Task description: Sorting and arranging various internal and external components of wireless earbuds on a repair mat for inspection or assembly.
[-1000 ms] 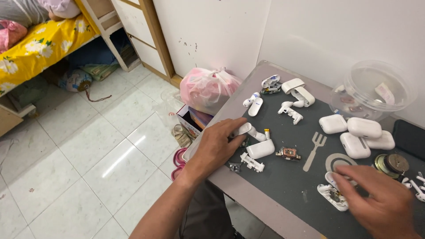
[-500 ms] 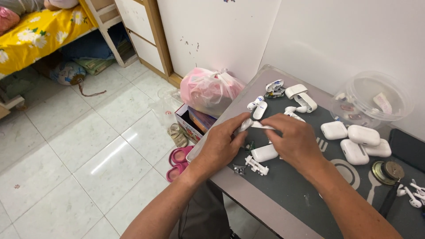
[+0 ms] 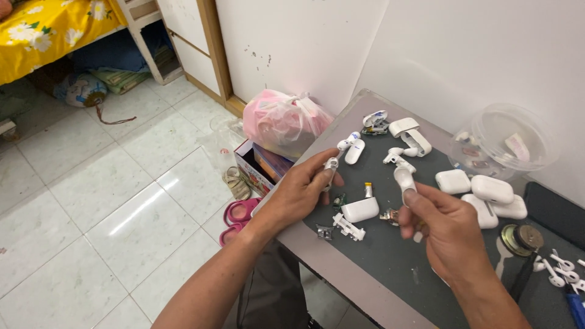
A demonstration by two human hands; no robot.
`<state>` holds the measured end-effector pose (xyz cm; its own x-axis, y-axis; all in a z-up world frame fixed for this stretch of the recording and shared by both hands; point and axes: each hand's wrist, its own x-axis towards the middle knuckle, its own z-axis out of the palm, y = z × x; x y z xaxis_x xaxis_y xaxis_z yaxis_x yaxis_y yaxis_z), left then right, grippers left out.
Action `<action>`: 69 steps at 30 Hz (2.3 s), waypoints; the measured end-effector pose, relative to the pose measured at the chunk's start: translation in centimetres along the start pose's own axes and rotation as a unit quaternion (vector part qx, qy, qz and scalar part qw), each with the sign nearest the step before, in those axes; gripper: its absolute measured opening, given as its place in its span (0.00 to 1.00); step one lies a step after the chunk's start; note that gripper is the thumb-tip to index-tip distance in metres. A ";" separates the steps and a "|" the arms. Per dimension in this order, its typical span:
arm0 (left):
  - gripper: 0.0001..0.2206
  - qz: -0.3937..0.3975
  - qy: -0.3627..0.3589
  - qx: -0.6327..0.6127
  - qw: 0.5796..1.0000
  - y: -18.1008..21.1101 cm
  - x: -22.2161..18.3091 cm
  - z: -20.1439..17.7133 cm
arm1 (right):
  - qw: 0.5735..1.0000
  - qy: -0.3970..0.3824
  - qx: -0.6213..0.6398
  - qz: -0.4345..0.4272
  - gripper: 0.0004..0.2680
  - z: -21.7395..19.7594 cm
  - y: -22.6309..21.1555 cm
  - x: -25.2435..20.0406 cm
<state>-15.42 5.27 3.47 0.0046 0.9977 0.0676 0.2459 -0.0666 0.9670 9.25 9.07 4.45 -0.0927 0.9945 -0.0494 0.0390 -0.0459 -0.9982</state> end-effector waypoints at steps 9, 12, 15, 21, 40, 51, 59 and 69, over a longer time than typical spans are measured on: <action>0.26 -0.017 -0.028 -0.062 0.998 -0.5 0.1 0.2 | 0.995 -0.047 0.027 0.081 0.08 -1.0 1.2 -0.6; 0.25 0.014 -0.030 -0.019 0.999 -0.1 0.1 0.8 | 0.993 -0.021 0.015 0.111 0.13 -0.9 0.5 -0.6; 0.19 -0.066 0.011 0.012 0.998 0.9 -0.4 1.2 | 0.997 -0.006 0.005 0.080 0.13 -0.5 0.8 -0.5; 0.20 0.011 0.001 -0.044 0.999 0.8 -1.5 3.0 | 0.992 -0.046 -0.102 0.050 0.15 0.3 0.6 -1.1; 0.26 -0.016 0.060 -0.337 0.939 -1.5 -0.7 2.3 | 0.967 0.004 -0.252 -0.030 0.18 2.4 -1.5 -2.2; 0.19 -0.023 0.016 -0.543 0.839 0.4 -2.5 6.3 | 0.673 -0.005 -0.447 -0.589 0.13 2.5 1.2 -4.1; 0.16 -0.023 0.010 -0.477 0.879 1.6 -2.6 6.8 | 0.772 -0.025 -0.349 -0.531 0.04 1.7 1.6 -4.0; 0.09 -0.142 0.121 -0.198 0.962 4.0 -2.7 6.4 | 0.987 0.004 -0.109 -0.118 0.05 1.7 0.3 -4.2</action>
<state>-8.28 2.41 5.63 -0.2458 0.9475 -0.2044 -0.1847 0.1612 0.9695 7.99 4.75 4.33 -0.1171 0.9759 0.1842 0.2314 0.2072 -0.9505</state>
